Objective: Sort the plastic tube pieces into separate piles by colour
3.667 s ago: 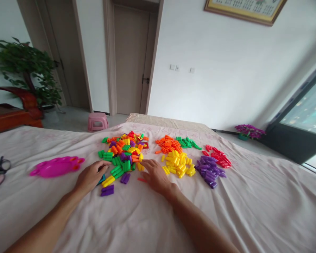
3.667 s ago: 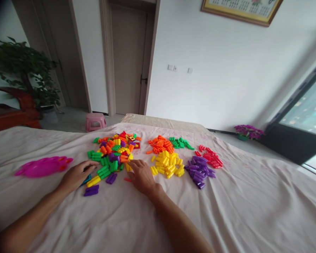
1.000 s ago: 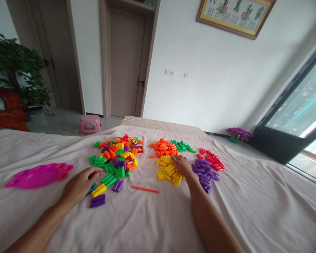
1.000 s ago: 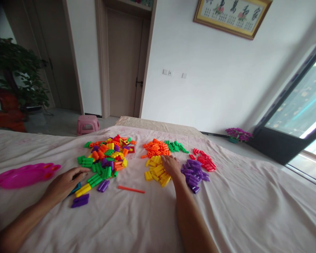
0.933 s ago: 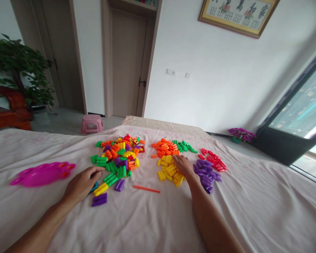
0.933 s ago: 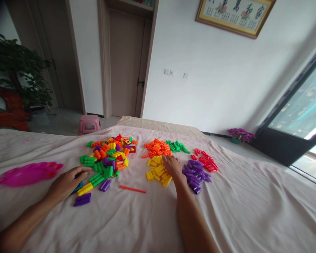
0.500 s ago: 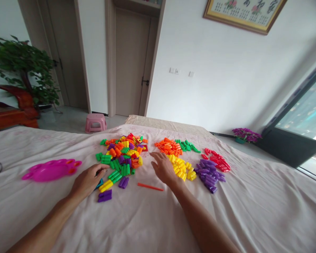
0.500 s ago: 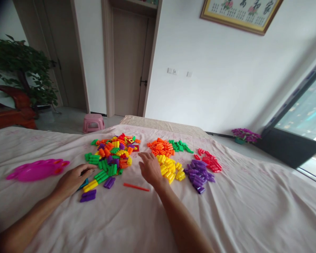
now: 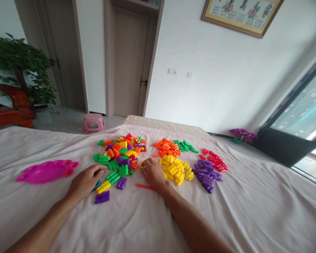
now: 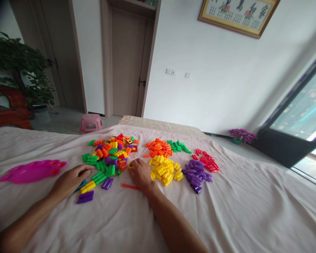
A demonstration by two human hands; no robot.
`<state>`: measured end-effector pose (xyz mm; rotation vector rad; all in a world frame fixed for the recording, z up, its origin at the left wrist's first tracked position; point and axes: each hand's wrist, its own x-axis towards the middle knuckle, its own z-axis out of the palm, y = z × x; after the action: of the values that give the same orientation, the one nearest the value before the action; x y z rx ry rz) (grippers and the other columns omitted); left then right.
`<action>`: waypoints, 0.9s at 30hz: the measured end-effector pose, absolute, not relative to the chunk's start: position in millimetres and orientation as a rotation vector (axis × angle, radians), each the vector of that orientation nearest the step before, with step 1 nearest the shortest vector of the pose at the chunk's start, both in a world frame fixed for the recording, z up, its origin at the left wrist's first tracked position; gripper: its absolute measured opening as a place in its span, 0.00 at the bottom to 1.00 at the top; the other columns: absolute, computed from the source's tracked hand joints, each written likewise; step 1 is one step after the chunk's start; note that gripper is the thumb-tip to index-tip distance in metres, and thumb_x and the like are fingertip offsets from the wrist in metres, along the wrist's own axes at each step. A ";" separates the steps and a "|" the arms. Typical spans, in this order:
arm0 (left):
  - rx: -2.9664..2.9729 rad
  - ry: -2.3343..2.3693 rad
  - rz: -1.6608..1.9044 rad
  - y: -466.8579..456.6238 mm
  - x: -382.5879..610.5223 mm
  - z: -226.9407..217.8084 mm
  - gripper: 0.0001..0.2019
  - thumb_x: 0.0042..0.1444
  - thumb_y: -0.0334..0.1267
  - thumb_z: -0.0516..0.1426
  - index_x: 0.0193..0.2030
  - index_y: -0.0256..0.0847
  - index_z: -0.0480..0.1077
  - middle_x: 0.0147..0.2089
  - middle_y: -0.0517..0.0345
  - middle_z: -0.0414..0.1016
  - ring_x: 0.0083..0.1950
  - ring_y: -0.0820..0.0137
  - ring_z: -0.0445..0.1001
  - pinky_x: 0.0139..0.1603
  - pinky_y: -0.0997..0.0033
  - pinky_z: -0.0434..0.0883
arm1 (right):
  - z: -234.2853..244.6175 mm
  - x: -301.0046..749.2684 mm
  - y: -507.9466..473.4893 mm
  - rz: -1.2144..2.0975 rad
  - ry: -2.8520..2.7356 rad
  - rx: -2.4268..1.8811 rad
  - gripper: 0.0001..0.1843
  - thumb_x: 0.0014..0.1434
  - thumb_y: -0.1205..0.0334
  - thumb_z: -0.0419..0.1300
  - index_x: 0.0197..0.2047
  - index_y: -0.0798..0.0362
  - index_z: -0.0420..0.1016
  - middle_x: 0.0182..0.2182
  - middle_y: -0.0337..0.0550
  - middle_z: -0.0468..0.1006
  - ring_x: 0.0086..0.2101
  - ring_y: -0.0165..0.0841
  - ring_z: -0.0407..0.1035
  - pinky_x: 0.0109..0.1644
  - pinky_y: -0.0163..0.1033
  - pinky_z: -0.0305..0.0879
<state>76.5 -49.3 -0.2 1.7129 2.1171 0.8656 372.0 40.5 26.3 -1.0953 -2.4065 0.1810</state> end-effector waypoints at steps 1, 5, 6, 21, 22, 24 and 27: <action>1.716 2.116 0.868 -49.3 76.4 -0.3 0.17 0.60 0.50 0.49 0.47 0.52 0.75 0.52 0.66 0.79 0.51 0.68 0.77 0.48 0.75 0.69 | 24.8 372.1 40.4 0.187 -2.380 -1.135 0.05 0.63 0.60 0.58 0.42 0.49 0.73 0.41 0.43 0.75 0.43 0.35 0.71 0.47 0.39 0.67; 1.723 2.118 0.866 -49.7 76.9 0.7 0.17 0.59 0.49 0.49 0.47 0.51 0.75 0.52 0.65 0.80 0.50 0.67 0.77 0.47 0.75 0.69 | 19.9 371.6 39.4 0.260 -2.272 -1.188 0.08 0.60 0.64 0.59 0.44 0.48 0.72 0.42 0.42 0.76 0.42 0.35 0.72 0.44 0.37 0.67; 1.723 2.120 0.865 -50.0 77.2 1.3 0.17 0.59 0.49 0.49 0.47 0.51 0.75 0.51 0.65 0.80 0.50 0.67 0.77 0.47 0.75 0.69 | 20.1 372.4 39.5 0.282 -2.255 -1.176 0.12 0.60 0.66 0.58 0.47 0.47 0.72 0.44 0.42 0.76 0.42 0.35 0.72 0.44 0.37 0.67; 1.708 2.101 0.858 -49.6 75.7 -0.3 0.17 0.60 0.50 0.48 0.48 0.51 0.74 0.53 0.65 0.79 0.52 0.67 0.76 0.50 0.73 0.68 | 64.3 474.5 94.3 0.045 -1.757 -1.530 0.15 0.60 0.62 0.52 0.42 0.50 0.80 0.41 0.45 0.78 0.42 0.37 0.71 0.47 0.40 0.63; 1.707 2.107 0.850 -49.6 76.0 -0.4 0.17 0.61 0.50 0.48 0.48 0.51 0.74 0.53 0.65 0.79 0.52 0.67 0.76 0.50 0.73 0.68 | 64.3 479.3 96.0 0.022 -1.743 -1.556 0.15 0.61 0.61 0.52 0.43 0.50 0.80 0.42 0.45 0.79 0.43 0.38 0.71 0.48 0.41 0.63; 1.706 2.120 0.842 -49.4 76.6 -0.4 0.17 0.61 0.50 0.48 0.48 0.52 0.74 0.53 0.66 0.79 0.52 0.67 0.76 0.49 0.74 0.68 | 63.5 481.7 97.0 -0.019 -1.743 -1.539 0.16 0.62 0.60 0.51 0.44 0.50 0.80 0.42 0.44 0.79 0.45 0.40 0.70 0.50 0.42 0.63; 1.711 2.125 0.844 -48.9 76.6 -1.0 0.17 0.61 0.50 0.48 0.48 0.52 0.74 0.52 0.67 0.79 0.52 0.68 0.76 0.48 0.74 0.68 | 61.1 466.4 91.9 -0.027 -1.822 -1.376 0.15 0.63 0.60 0.51 0.43 0.51 0.80 0.42 0.45 0.80 0.45 0.39 0.70 0.52 0.43 0.62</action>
<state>76.6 -48.9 -1.0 1.7115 2.1252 0.8441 466.4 91.9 61.1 -1.3760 -1.8219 -0.0275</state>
